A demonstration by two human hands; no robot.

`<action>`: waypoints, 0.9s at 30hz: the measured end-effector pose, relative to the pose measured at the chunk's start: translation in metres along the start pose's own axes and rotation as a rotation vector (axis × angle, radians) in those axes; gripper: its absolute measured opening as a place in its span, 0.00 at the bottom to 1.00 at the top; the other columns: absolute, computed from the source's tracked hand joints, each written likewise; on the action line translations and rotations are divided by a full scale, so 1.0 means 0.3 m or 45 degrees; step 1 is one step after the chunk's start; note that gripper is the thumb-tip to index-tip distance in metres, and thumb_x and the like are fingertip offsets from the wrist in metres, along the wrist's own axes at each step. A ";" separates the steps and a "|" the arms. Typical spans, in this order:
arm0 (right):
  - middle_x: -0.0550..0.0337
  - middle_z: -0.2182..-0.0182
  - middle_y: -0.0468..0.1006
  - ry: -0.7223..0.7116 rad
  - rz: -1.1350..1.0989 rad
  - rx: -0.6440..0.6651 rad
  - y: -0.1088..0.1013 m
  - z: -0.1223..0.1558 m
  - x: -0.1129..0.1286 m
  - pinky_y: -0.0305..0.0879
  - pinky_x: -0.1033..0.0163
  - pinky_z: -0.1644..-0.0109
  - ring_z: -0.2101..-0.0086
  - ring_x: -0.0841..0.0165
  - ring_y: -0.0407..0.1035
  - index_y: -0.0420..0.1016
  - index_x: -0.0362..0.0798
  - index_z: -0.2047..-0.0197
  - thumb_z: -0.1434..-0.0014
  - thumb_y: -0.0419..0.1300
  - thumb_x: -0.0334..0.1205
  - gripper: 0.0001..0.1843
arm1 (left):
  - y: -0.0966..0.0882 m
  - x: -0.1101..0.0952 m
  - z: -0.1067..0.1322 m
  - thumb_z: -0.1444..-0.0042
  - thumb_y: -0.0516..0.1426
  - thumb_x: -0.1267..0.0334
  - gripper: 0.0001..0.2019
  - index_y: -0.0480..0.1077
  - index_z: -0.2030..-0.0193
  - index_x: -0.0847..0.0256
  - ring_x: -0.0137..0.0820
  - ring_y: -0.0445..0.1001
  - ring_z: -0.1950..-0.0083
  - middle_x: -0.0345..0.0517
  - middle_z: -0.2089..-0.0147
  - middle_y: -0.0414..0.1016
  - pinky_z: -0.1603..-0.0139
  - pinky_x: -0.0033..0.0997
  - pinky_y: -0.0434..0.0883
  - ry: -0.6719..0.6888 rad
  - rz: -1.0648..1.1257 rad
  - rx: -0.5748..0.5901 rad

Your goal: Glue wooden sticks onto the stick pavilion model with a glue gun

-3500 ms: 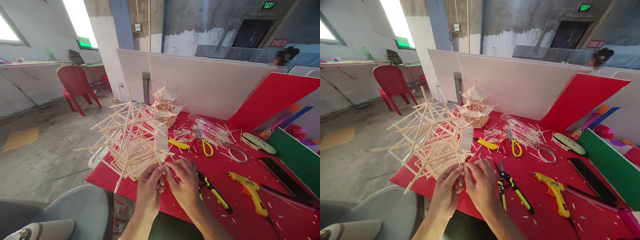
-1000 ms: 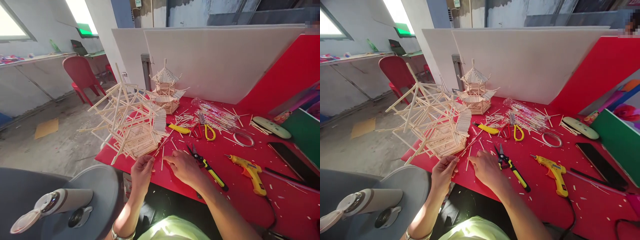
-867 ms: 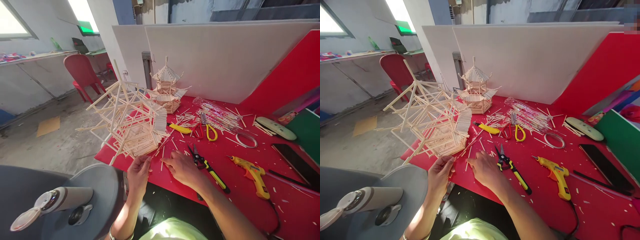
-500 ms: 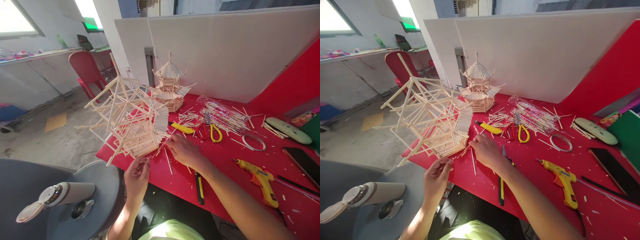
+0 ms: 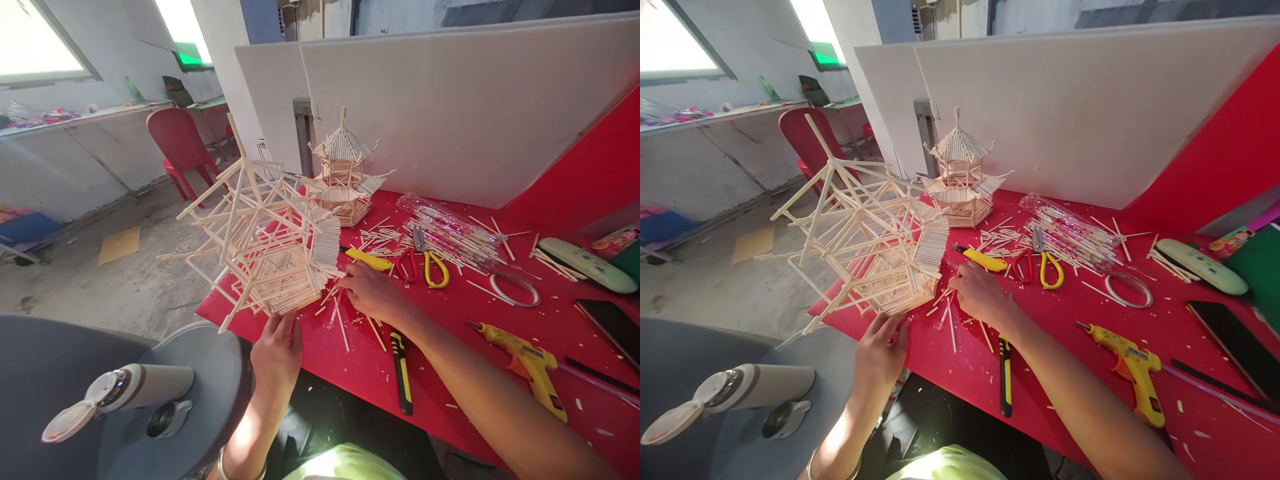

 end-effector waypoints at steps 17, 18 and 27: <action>0.59 0.65 0.78 0.378 -0.116 -0.020 -0.039 0.301 -0.090 0.64 0.66 0.62 0.62 0.68 0.71 0.79 0.52 0.61 0.36 0.57 0.38 0.09 | 0.119 -0.204 0.021 0.36 0.52 0.62 0.12 0.78 0.62 0.55 0.34 0.76 0.67 0.48 0.66 0.78 0.72 0.28 0.62 0.298 0.175 0.263; 0.60 0.66 0.78 0.370 -0.118 -0.004 -0.024 0.297 -0.071 0.64 0.66 0.62 0.62 0.68 0.71 0.79 0.52 0.62 0.37 0.57 0.38 0.08 | 0.130 -0.221 0.026 0.36 0.52 0.61 0.12 0.78 0.62 0.55 0.34 0.76 0.67 0.48 0.66 0.78 0.72 0.28 0.62 0.316 0.194 0.291; 0.58 0.63 0.77 0.498 -0.119 -0.093 -0.043 0.355 -0.095 0.64 0.64 0.61 0.60 0.65 0.71 0.78 0.53 0.59 0.35 0.54 0.39 0.11 | 0.228 -0.314 0.001 0.35 0.51 0.62 0.14 0.78 0.64 0.55 0.31 0.72 0.70 0.48 0.66 0.75 0.74 0.27 0.58 0.378 0.211 0.445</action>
Point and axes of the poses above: each hand's wrist, its own z-axis away from the middle knuckle, its own y-axis out of the palm, x = y × z, the point moved 6 cm from there along -z, towards the middle knuckle
